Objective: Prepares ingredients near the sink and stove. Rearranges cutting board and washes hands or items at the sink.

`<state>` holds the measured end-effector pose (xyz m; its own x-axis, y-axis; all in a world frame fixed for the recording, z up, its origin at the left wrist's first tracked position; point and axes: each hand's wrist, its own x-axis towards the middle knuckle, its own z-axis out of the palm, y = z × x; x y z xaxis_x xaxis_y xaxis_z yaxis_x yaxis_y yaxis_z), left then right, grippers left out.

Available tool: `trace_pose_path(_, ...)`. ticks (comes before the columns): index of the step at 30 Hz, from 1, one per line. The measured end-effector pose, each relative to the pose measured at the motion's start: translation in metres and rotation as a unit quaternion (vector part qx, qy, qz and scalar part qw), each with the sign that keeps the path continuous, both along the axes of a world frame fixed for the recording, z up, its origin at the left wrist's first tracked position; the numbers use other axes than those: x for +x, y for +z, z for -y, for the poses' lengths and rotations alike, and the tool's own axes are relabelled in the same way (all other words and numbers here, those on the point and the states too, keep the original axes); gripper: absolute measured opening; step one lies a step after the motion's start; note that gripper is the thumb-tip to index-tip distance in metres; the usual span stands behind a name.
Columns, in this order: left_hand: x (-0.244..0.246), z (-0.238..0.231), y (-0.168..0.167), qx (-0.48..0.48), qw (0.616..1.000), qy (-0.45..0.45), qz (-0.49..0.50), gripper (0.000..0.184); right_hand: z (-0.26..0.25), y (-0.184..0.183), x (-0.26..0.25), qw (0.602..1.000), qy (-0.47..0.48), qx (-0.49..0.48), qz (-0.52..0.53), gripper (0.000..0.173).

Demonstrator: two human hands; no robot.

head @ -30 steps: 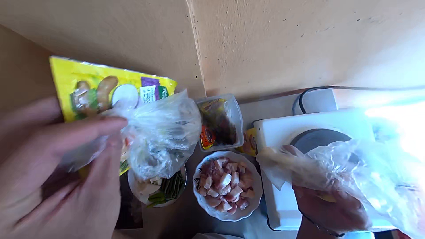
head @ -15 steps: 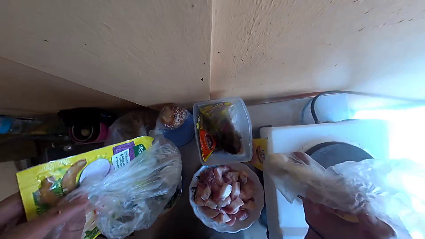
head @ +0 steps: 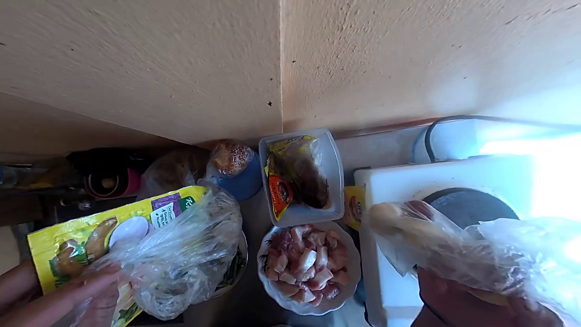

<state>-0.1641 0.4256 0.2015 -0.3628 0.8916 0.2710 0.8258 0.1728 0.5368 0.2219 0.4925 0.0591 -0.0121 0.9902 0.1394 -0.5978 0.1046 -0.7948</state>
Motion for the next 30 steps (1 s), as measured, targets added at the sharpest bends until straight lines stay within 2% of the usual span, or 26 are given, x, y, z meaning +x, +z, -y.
trace_pose_path(3,0.004,-0.004,-0.002,0.005,1.0,-0.016,-0.008,0.005,0.001,-0.001,0.003,1.0,-0.001,-0.008,-0.003,0.033)
trace_pose_path(6,0.007,-0.009,-0.007,-0.004,0.998,-0.068,0.016,0.006,-0.005,0.008,-0.004,1.0,-0.023,0.018,-0.006,0.029)
trace_pose_path(9,0.009,-0.009,-0.007,-0.028,0.994,-0.105,0.015,0.007,-0.025,0.025,-0.024,0.997,-0.063,0.022,0.037,0.024)
trace_pose_path(12,0.01,-0.009,-0.009,-0.037,0.99,-0.135,0.022,0.009,-0.06,0.028,-0.042,0.989,-0.087,-0.041,0.11,0.019)
trace_pose_path(14,0.01,-0.007,-0.012,-0.033,0.988,-0.148,0.035,0.01,-0.08,0.026,-0.055,0.964,-0.099,-0.085,0.233,0.021)
trace_pose_path(15,0.01,-0.006,-0.013,-0.032,0.988,-0.147,0.035,0.009,-0.087,0.024,-0.058,0.938,-0.098,-0.088,0.32,0.014)
trace_pose_path(16,0.01,-0.005,-0.014,-0.032,0.989,-0.143,0.035,0.009,-0.093,0.021,-0.061,0.897,-0.098,-0.079,0.424,0.011)
trace_pose_path(18,0.011,-0.004,-0.015,-0.037,0.989,-0.136,0.032,0.009,-0.102,0.021,-0.066,0.797,-0.088,-0.071,0.593,0.024)
trace_pose_path(20,0.009,-0.002,-0.015,-0.046,0.99,-0.133,0.029,0.01,-0.109,0.021,-0.071,0.747,-0.055,-0.08,0.657,0.029)
trace_pose_path(23,0.005,-0.001,-0.019,-0.043,0.991,-0.129,0.022,0.011,-0.107,0.023,-0.073,0.726,-0.014,-0.081,0.683,0.028)
trace_pose_path(25,0.004,0.0,-0.021,-0.038,0.991,-0.124,0.022,0.012,-0.096,0.037,-0.073,0.707,-0.006,-0.104,0.699,0.038)
trace_pose_path(27,0.002,0.001,-0.019,-0.042,0.992,-0.12,0.023,0.011,-0.078,0.056,-0.07,0.696,-0.046,-0.087,0.711,0.047)
trace_pose_path(29,-0.001,0.002,-0.019,-0.043,0.991,-0.121,0.02,0.012,-0.061,0.065,-0.074,0.703,-0.096,-0.028,0.704,0.043)
trace_pose_path(30,-0.001,0.002,-0.019,-0.04,0.992,-0.121,0.02,0.012,-0.056,0.065,-0.081,0.719,-0.092,0.004,0.689,0.038)
